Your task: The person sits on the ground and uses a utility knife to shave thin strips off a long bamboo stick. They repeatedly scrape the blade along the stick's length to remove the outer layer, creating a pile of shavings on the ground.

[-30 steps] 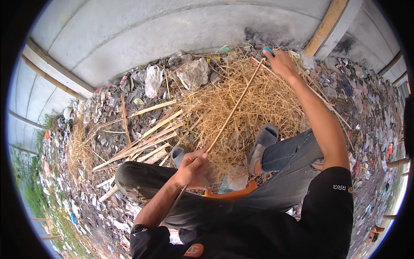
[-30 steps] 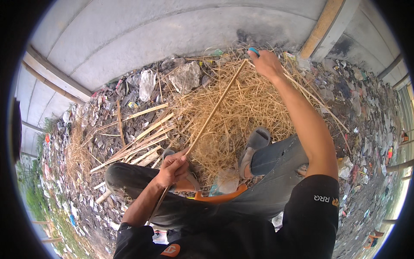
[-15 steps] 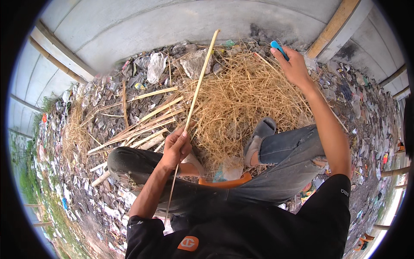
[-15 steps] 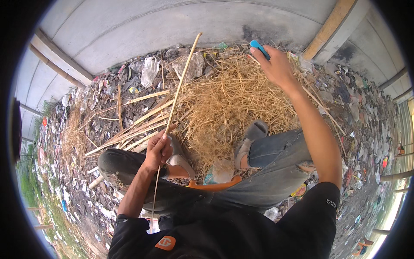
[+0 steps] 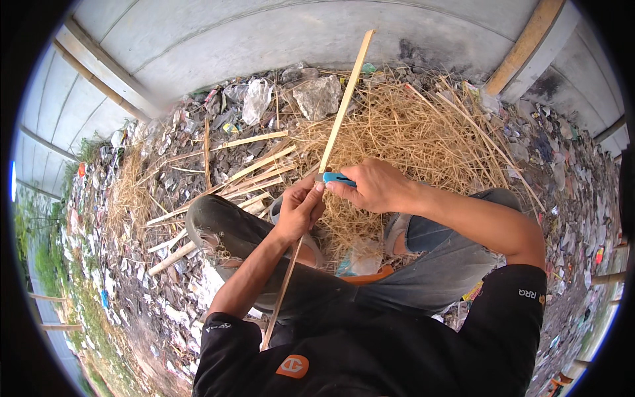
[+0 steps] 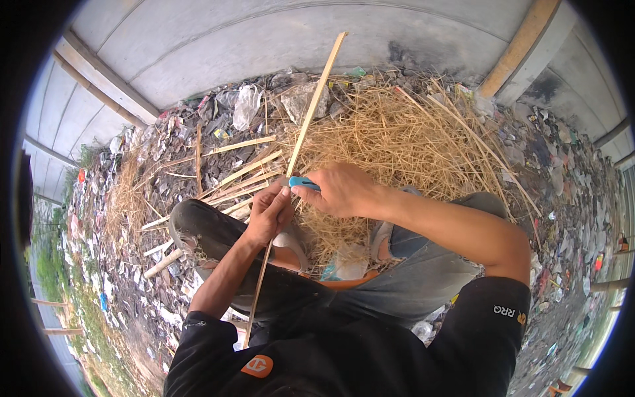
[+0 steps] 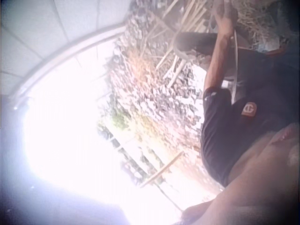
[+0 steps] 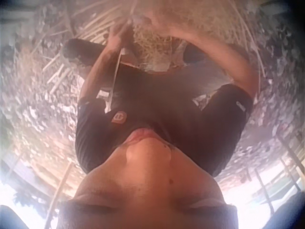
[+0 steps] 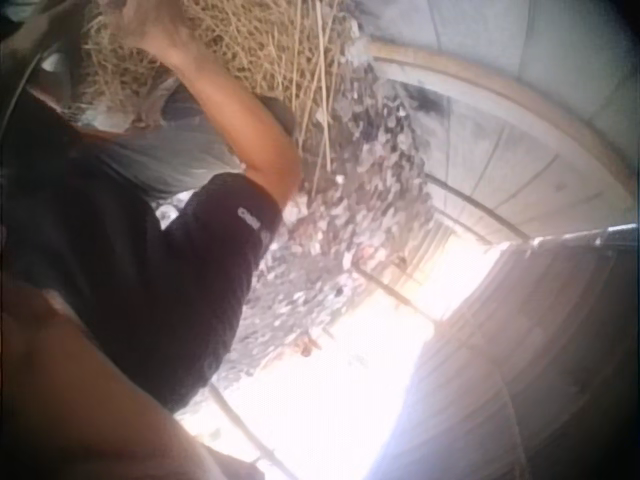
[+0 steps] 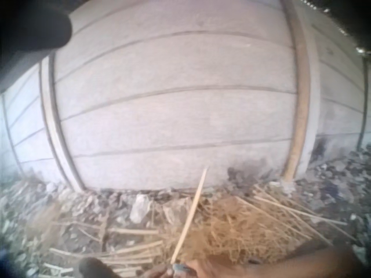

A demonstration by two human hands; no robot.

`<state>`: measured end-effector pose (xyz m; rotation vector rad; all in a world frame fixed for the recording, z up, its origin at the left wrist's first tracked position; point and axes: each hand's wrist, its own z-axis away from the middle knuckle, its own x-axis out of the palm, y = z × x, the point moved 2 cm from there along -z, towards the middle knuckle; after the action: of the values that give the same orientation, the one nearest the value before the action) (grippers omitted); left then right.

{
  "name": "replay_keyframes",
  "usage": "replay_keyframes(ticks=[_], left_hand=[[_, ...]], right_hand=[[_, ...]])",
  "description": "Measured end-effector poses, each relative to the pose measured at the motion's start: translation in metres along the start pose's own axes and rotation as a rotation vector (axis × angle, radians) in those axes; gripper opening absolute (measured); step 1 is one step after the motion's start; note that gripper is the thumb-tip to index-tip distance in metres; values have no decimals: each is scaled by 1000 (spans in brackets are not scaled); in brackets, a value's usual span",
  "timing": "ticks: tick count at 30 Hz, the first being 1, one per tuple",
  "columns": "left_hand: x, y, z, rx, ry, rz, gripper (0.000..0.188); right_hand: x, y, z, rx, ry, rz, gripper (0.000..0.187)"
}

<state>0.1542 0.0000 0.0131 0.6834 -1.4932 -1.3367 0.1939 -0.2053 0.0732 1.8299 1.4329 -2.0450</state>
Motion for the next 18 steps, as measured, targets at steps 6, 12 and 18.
replay_keyframes(ticks=[6, 12, 18], left_hand=[[-4, -8, -11, 24, 51, -52, 48], [7, -2, 33, -94, -101, -208, 47], [-8, -1, 105, -31, 50, -340, 51]], right_hand=[[-23, 43, -19, 120, 167, 161, 68], [-136, 196, -15, 720, 440, 128, 71], [-226, 232, 67, 726, 867, 306, 78]])
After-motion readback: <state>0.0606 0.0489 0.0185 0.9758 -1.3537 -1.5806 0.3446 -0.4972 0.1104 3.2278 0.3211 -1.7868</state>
